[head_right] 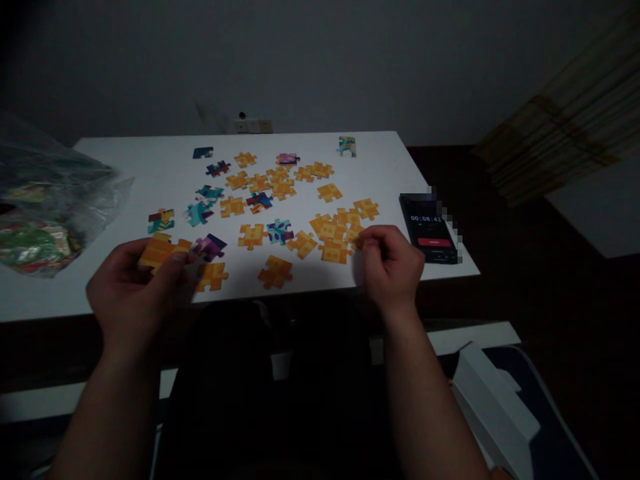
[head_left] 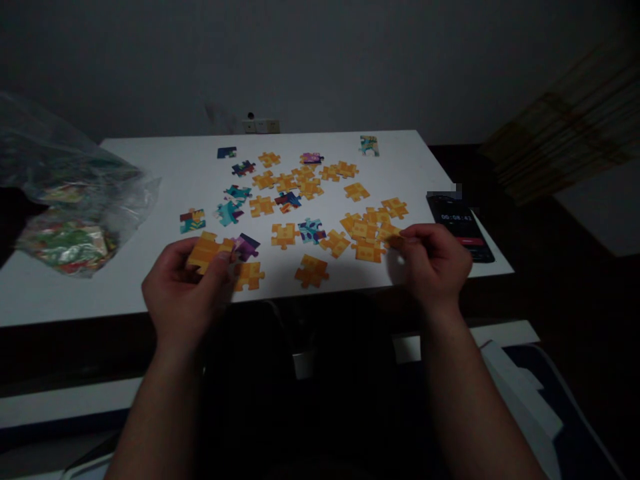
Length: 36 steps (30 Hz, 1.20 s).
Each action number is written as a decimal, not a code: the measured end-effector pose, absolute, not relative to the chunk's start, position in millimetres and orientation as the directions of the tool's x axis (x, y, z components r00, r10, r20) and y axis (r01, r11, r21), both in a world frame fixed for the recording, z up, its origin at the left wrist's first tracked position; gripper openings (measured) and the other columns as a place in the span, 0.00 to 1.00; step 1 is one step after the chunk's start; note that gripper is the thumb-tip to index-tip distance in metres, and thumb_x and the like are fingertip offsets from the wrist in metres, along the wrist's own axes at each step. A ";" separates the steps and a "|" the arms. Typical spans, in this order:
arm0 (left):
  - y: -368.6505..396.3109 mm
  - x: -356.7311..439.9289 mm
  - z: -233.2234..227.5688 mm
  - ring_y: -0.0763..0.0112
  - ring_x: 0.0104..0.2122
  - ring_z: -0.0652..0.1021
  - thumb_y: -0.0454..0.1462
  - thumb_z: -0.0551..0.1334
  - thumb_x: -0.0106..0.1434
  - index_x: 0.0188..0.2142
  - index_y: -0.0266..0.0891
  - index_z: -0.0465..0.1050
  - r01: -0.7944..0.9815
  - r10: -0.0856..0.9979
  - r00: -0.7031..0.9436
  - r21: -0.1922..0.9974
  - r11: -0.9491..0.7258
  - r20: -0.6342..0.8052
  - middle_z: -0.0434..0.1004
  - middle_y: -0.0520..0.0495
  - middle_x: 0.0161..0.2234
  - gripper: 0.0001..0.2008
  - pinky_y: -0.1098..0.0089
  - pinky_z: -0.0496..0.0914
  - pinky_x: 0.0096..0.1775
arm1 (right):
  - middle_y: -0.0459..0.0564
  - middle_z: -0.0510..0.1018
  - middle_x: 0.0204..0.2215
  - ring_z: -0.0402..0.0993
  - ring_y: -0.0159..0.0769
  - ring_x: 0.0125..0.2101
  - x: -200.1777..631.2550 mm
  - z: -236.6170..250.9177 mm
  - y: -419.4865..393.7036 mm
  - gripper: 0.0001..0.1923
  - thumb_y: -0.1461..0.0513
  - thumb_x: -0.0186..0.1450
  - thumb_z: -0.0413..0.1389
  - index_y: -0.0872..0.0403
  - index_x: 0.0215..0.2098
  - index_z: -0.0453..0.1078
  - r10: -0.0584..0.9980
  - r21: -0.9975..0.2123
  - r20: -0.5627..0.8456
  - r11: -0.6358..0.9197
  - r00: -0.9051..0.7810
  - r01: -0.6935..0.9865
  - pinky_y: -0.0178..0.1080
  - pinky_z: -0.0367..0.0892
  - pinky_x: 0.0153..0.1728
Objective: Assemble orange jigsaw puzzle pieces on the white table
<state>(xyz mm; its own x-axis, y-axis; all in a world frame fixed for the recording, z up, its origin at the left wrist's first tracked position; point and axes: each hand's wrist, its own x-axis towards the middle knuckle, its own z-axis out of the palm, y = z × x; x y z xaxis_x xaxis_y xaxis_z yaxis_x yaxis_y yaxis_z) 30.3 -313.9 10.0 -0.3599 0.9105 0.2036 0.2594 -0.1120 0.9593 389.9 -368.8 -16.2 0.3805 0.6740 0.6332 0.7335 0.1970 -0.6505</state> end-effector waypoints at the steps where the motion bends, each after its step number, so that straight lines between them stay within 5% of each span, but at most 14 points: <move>1: -314.0 29.9 10.8 0.62 0.37 0.88 0.40 0.80 0.57 0.46 0.41 0.84 0.268 0.909 -0.359 0.956 -0.118 0.212 0.91 0.45 0.41 0.18 0.66 0.85 0.38 | 0.44 0.85 0.32 0.82 0.38 0.31 390.1 -16.2 -369.2 0.09 0.64 0.70 0.59 0.49 0.40 0.82 0.669 -0.653 0.635 0.198 0.386 0.731 0.42 0.73 0.34; 5: -314.0 28.2 12.3 0.66 0.33 0.86 0.40 0.80 0.53 0.43 0.39 0.85 0.319 0.903 -0.363 0.941 -0.111 0.229 0.89 0.46 0.37 0.18 0.69 0.82 0.34 | 0.45 0.86 0.33 0.82 0.39 0.32 388.1 -13.4 -375.7 0.11 0.66 0.71 0.58 0.48 0.40 0.82 0.626 -0.569 0.715 0.261 0.313 0.780 0.43 0.73 0.35; 9: -314.2 26.8 11.5 0.68 0.32 0.84 0.42 0.80 0.54 0.42 0.42 0.86 0.373 0.900 -0.372 0.924 -0.078 0.226 0.88 0.49 0.36 0.17 0.71 0.79 0.32 | 0.51 0.84 0.37 0.78 0.44 0.37 372.7 -12.3 -392.9 0.09 0.64 0.73 0.59 0.50 0.45 0.83 0.745 -0.249 0.668 0.234 -0.008 0.940 0.46 0.69 0.39; 12: -314.6 25.8 10.8 0.67 0.34 0.84 0.43 0.80 0.56 0.43 0.44 0.86 0.383 0.904 -0.367 0.921 -0.067 0.219 0.89 0.49 0.38 0.16 0.70 0.80 0.34 | 0.52 0.82 0.38 0.72 0.45 0.37 355.5 -18.4 -409.4 0.10 0.61 0.73 0.62 0.49 0.51 0.82 0.786 -0.127 0.615 0.168 -0.055 0.977 0.47 0.63 0.38; 21: -313.6 23.6 7.0 0.67 0.33 0.84 0.42 0.80 0.52 0.45 0.43 0.87 0.403 0.891 -0.401 0.915 -0.038 0.213 0.89 0.46 0.38 0.20 0.68 0.79 0.32 | 0.53 0.80 0.44 0.74 0.47 0.43 354.3 -24.6 -423.4 0.14 0.60 0.75 0.61 0.49 0.58 0.78 0.784 -0.219 0.620 0.130 0.035 0.967 0.49 0.64 0.43; 25: -310.9 26.1 7.4 0.68 0.30 0.84 0.43 0.79 0.47 0.43 0.38 0.87 0.390 0.868 -0.443 0.920 -0.036 0.222 0.89 0.46 0.35 0.23 0.72 0.77 0.29 | 0.55 0.79 0.45 0.72 0.49 0.44 369.4 -26.7 -420.0 0.14 0.58 0.77 0.60 0.49 0.59 0.78 0.770 -0.175 0.626 -0.015 0.123 0.984 0.50 0.64 0.45; 31: -310.1 32.0 14.0 0.72 0.27 0.81 0.45 0.79 0.43 0.40 0.37 0.87 0.395 0.851 -0.470 0.918 -0.033 0.233 0.87 0.48 0.31 0.24 0.76 0.75 0.27 | 0.52 0.79 0.43 0.71 0.48 0.42 376.4 -32.7 -429.5 0.12 0.59 0.77 0.61 0.48 0.56 0.78 0.748 -0.133 0.659 0.013 0.079 0.991 0.49 0.61 0.43; 36: -310.7 38.2 19.4 0.70 0.28 0.82 0.45 0.78 0.41 0.37 0.37 0.86 0.388 0.848 -0.476 0.921 -0.035 0.233 0.87 0.46 0.32 0.24 0.74 0.76 0.27 | 0.55 0.81 0.43 0.71 0.50 0.42 384.0 -32.3 -433.1 0.13 0.57 0.78 0.60 0.52 0.56 0.80 0.743 -0.149 0.643 -0.118 0.187 0.982 0.50 0.60 0.43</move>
<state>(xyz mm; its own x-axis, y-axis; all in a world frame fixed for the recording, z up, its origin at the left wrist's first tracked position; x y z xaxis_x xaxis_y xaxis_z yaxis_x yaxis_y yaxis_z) 38.2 -310.7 19.4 -0.4763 0.8479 0.2329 0.3877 -0.0352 0.9211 384.0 -433.1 -32.3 0.1868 0.7426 0.6432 0.9818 -0.1176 -0.1493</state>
